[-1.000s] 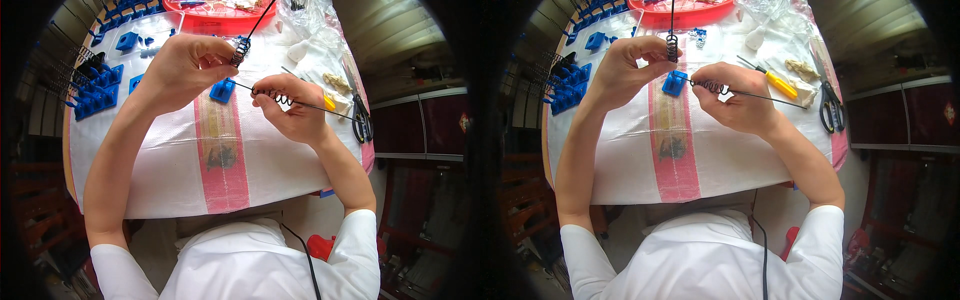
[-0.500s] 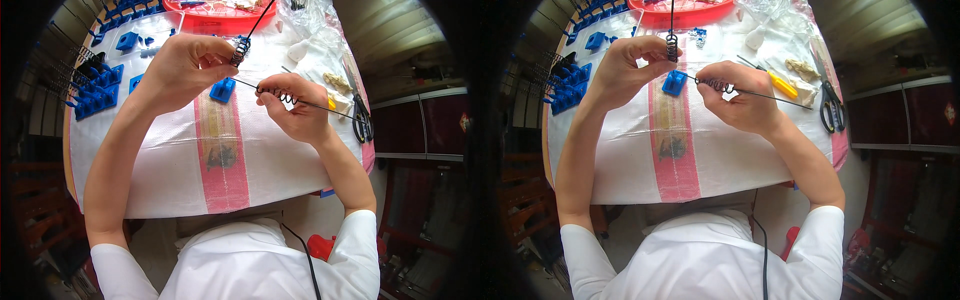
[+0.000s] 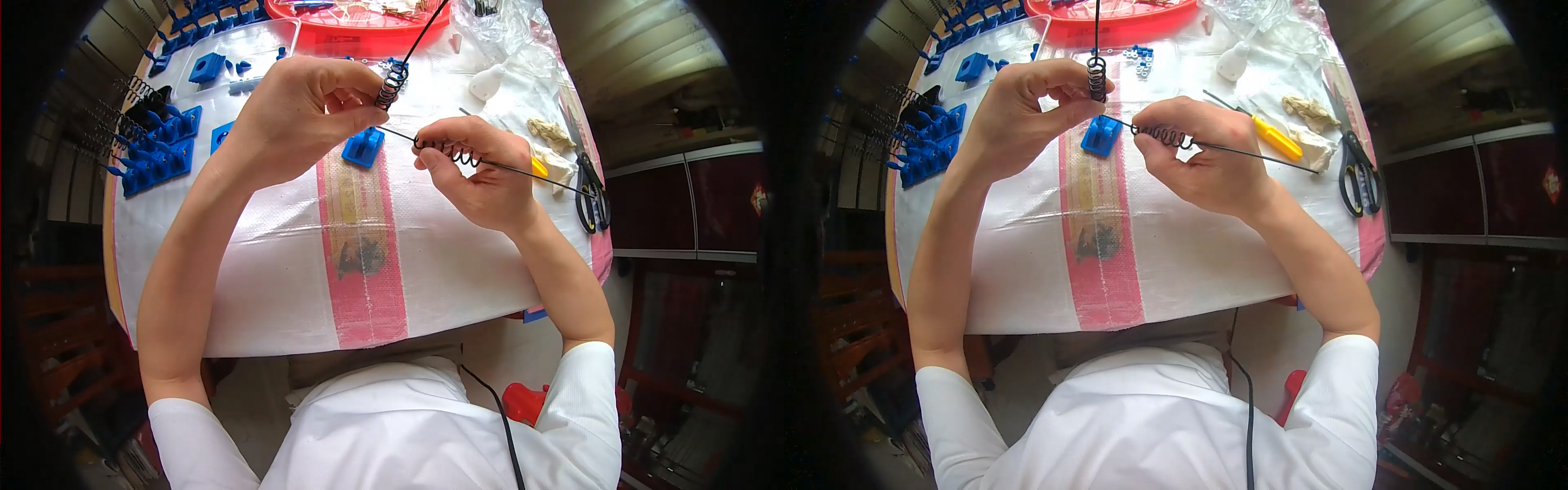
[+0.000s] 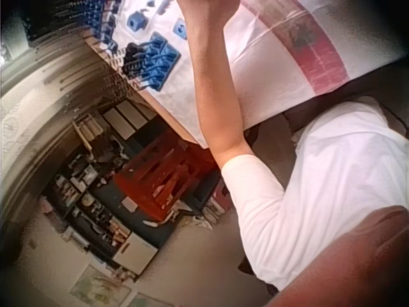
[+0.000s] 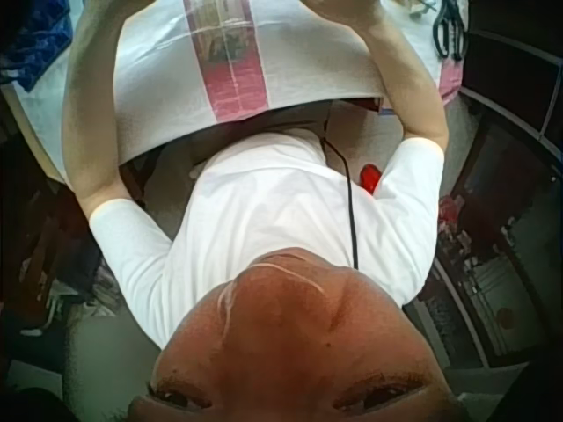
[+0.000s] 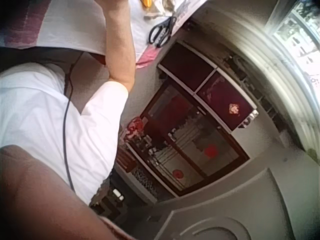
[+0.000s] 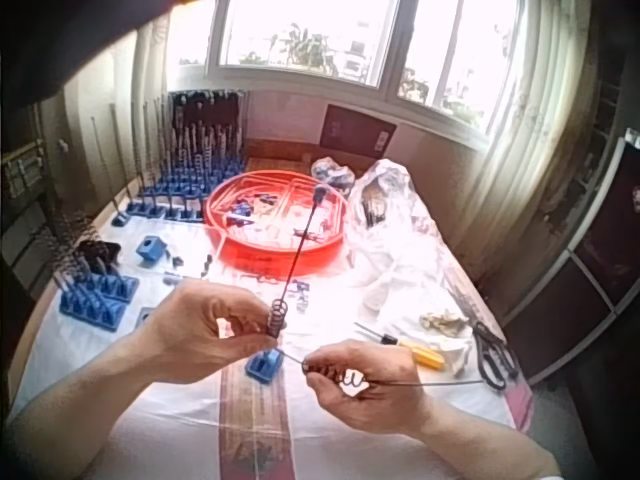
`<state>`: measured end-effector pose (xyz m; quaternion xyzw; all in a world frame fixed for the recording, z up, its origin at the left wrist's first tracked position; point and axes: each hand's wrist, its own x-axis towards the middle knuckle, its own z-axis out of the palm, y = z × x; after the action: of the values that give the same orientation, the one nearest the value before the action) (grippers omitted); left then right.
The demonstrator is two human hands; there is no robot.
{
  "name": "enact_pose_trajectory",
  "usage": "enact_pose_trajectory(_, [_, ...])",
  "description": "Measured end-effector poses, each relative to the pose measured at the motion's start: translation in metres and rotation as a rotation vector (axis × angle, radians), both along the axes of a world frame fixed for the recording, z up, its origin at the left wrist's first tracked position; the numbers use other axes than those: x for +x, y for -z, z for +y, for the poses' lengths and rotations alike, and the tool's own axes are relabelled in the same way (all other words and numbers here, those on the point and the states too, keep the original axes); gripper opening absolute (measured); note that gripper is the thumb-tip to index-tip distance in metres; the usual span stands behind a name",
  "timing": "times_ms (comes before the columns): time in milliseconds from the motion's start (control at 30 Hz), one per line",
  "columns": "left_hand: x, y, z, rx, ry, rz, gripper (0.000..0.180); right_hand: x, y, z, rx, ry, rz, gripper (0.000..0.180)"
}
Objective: Manually assembling a spring and plastic connector onto a thin wire component.
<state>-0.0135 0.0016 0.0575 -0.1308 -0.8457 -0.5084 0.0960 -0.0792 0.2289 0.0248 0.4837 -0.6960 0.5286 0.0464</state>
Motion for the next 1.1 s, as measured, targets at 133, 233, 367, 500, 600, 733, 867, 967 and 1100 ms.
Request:
enact_pose_trajectory(133, [0.000,0.000,0.000,0.005,-0.004,-0.005,0.018,0.000,0.000,0.001,0.006,0.001,-0.001,0.016])
enact_pose_trajectory(233, [0.000,0.000,-0.001,0.012,0.003,-0.002,0.018,0.001,-0.001,0.001,0.002,0.004,-0.009,0.016])
enact_pose_trajectory(367, [0.000,0.000,0.000,0.010,-0.010,-0.007,0.018,0.001,0.000,0.001,0.002,0.000,-0.016,0.016])
enact_pose_trajectory(500, [0.000,0.000,-0.001,0.013,-0.006,-0.005,0.017,0.001,-0.003,0.003,0.047,-0.009,-0.005,0.015])
enact_pose_trajectory(600, [0.001,0.000,0.000,0.011,-0.006,-0.001,0.017,0.002,-0.008,0.006,0.086,-0.043,-0.014,0.014])
enact_pose_trajectory(733, [0.000,-0.002,0.000,-0.024,-0.015,-0.016,0.017,-0.001,-0.011,0.011,-0.075,0.055,0.006,0.016])
enact_pose_trajectory(867, [0.001,-0.001,0.001,-0.008,-0.011,0.007,0.018,-0.027,-0.031,0.027,0.059,0.150,0.482,0.019])
enact_pose_trajectory(967, [0.000,-0.001,0.002,-0.025,-0.008,0.008,0.020,-0.039,-0.023,0.040,0.379,0.161,0.685,0.023])
enact_pose_trajectory(1100, [0.000,-0.001,0.002,-0.048,-0.021,0.020,0.022,-0.047,-0.011,0.047,0.675,0.120,0.857,0.036])
